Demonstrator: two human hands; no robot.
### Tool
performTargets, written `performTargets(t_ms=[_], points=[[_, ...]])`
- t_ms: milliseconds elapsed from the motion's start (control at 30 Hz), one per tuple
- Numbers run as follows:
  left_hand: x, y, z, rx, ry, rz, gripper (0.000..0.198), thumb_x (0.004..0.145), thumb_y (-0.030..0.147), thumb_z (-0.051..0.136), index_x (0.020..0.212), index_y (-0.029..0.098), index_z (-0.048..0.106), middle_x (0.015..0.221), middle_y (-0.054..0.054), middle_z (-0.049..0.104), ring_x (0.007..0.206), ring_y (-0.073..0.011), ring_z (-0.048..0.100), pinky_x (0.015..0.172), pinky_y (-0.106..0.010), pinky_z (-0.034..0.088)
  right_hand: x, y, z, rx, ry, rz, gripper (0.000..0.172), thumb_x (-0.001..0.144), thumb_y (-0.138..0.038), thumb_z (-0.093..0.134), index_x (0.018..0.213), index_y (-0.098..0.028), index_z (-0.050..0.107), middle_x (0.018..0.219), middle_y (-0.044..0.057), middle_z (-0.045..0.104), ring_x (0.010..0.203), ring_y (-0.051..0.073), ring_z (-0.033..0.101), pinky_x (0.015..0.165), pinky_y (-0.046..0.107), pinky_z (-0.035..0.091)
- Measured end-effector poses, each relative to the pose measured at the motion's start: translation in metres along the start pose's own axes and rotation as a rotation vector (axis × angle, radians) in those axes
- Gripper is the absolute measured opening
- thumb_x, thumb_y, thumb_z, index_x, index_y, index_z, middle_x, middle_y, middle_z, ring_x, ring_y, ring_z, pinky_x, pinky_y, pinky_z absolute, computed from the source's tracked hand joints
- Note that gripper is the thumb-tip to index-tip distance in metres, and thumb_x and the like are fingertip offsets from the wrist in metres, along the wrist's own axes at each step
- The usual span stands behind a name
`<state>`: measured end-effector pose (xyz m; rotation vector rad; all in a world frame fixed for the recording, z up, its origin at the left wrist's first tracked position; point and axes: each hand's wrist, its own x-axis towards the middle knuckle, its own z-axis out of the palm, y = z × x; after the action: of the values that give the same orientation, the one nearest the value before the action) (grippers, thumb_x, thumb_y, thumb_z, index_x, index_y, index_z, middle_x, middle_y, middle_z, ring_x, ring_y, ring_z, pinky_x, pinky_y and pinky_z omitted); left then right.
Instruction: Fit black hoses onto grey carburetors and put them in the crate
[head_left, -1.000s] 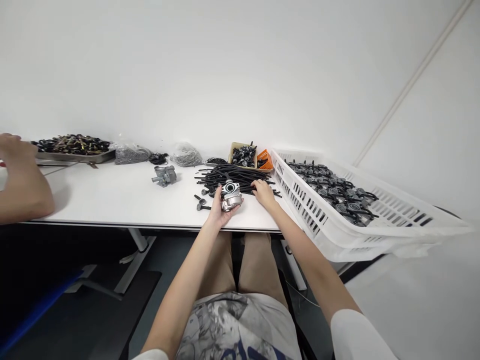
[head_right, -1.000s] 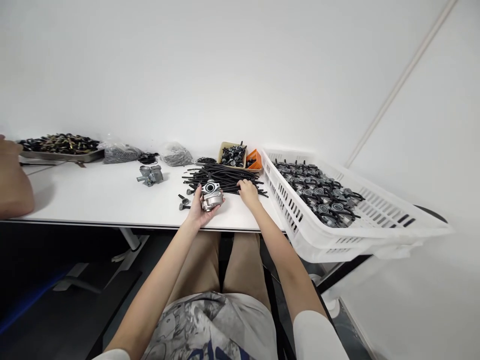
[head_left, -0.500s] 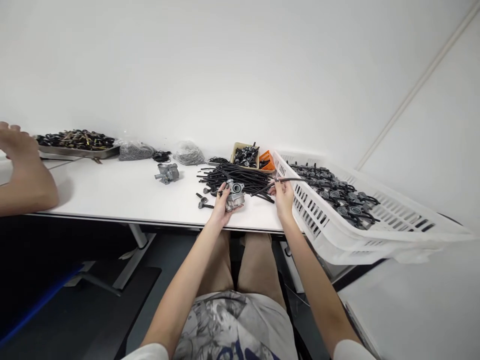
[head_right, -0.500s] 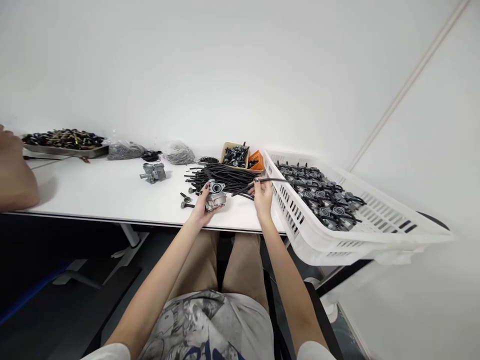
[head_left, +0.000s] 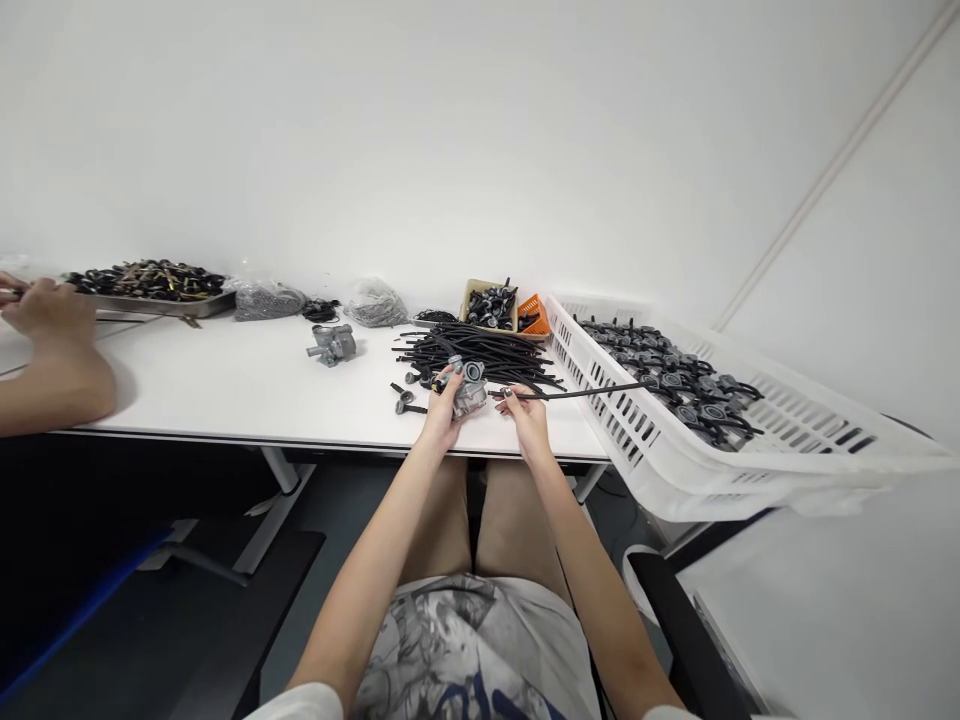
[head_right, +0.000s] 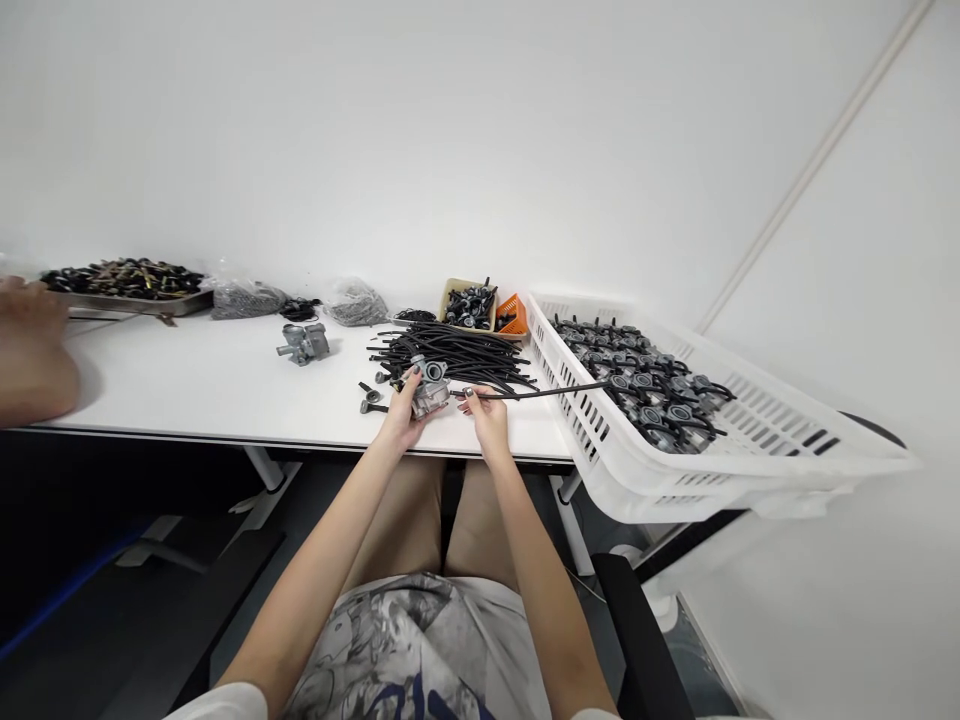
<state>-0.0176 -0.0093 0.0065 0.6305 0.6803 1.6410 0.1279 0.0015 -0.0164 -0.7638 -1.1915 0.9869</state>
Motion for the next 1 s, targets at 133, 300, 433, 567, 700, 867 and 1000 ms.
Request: performTargets(t_ms=[133,300,433,567,700,867,1000], points=[[0.0002,-0.0004,0.0011,0.016,0.032,0.010,0.050,0.070,0.043,0.080,0.113,0.027,0.059,0.097,-0.002,0.070,0.076,-0.0152,0.068,0.062,-0.027,0.058,-0.0036,-0.0041,-0.0038,0.012,-0.111,0.036,0.037,0.071,-0.055,0.076,0.075,-0.021,0.062,0.064,0.003,0.070,0.059,0.017,0.064,0.058,0.029,0.048],[-0.0005,-0.0003,0.0028,0.042,0.027,0.017,0.054,0.067,0.041,0.082,0.114,0.026,0.058,0.096,-0.002,0.070,0.075,-0.0157,0.068,0.057,-0.024,0.057,-0.0039,-0.0048,-0.0013,0.027,-0.084,0.033,0.037,0.071,-0.055,0.076,0.076,-0.021,0.062,0.060,0.001,0.068,0.057,0.015,0.063,0.058,0.028,0.046],[-0.0009,0.0000,0.0032,0.030,0.018,0.028,0.053,0.067,0.040,0.081,0.112,0.025,0.058,0.094,-0.001,0.069,0.074,-0.0150,0.068,0.057,-0.024,0.057,-0.0028,-0.0039,-0.0014,0.056,-0.055,0.036,0.039,0.071,-0.056,0.076,0.077,-0.021,0.061,0.061,0.000,0.068,0.057,0.015,0.063,0.058,0.027,0.046],[-0.0013,-0.0007,0.0032,0.054,0.009,0.034,0.058,0.066,0.041,0.082,0.116,0.026,0.058,0.091,-0.001,0.069,0.071,-0.0152,0.068,0.055,-0.024,0.056,-0.0027,-0.0028,-0.0024,0.008,-0.106,0.022,0.037,0.071,-0.053,0.076,0.079,-0.021,0.060,0.062,0.000,0.068,0.059,0.015,0.064,0.060,0.027,0.047],[-0.0017,-0.0023,0.0036,0.077,0.017,0.064,0.055,0.065,0.042,0.082,0.111,0.026,0.058,0.090,0.000,0.068,0.068,-0.0145,0.067,0.053,-0.024,0.055,-0.0038,-0.0030,-0.0034,-0.016,-0.138,-0.008,0.036,0.072,-0.052,0.076,0.077,-0.022,0.057,0.061,-0.001,0.066,0.061,0.016,0.064,0.061,0.027,0.047],[-0.0006,-0.0055,0.0032,0.125,0.017,0.122,0.056,0.063,0.043,0.083,0.109,0.025,0.057,0.093,-0.001,0.067,0.070,-0.0144,0.066,0.054,-0.024,0.054,-0.0064,-0.0050,-0.0042,-0.082,-0.183,-0.051,0.035,0.075,-0.054,0.072,0.076,-0.023,0.057,0.063,0.000,0.065,0.065,0.016,0.065,0.065,0.029,0.050],[0.0021,-0.0073,0.0032,0.160,0.042,0.180,0.057,0.061,0.042,0.085,0.106,0.025,0.056,0.092,0.000,0.066,0.071,-0.0127,0.064,0.058,-0.023,0.053,-0.0063,-0.0049,-0.0031,-0.129,-0.202,-0.075,0.036,0.075,-0.056,0.071,0.076,-0.023,0.057,0.065,0.000,0.066,0.066,0.017,0.066,0.068,0.031,0.052]])
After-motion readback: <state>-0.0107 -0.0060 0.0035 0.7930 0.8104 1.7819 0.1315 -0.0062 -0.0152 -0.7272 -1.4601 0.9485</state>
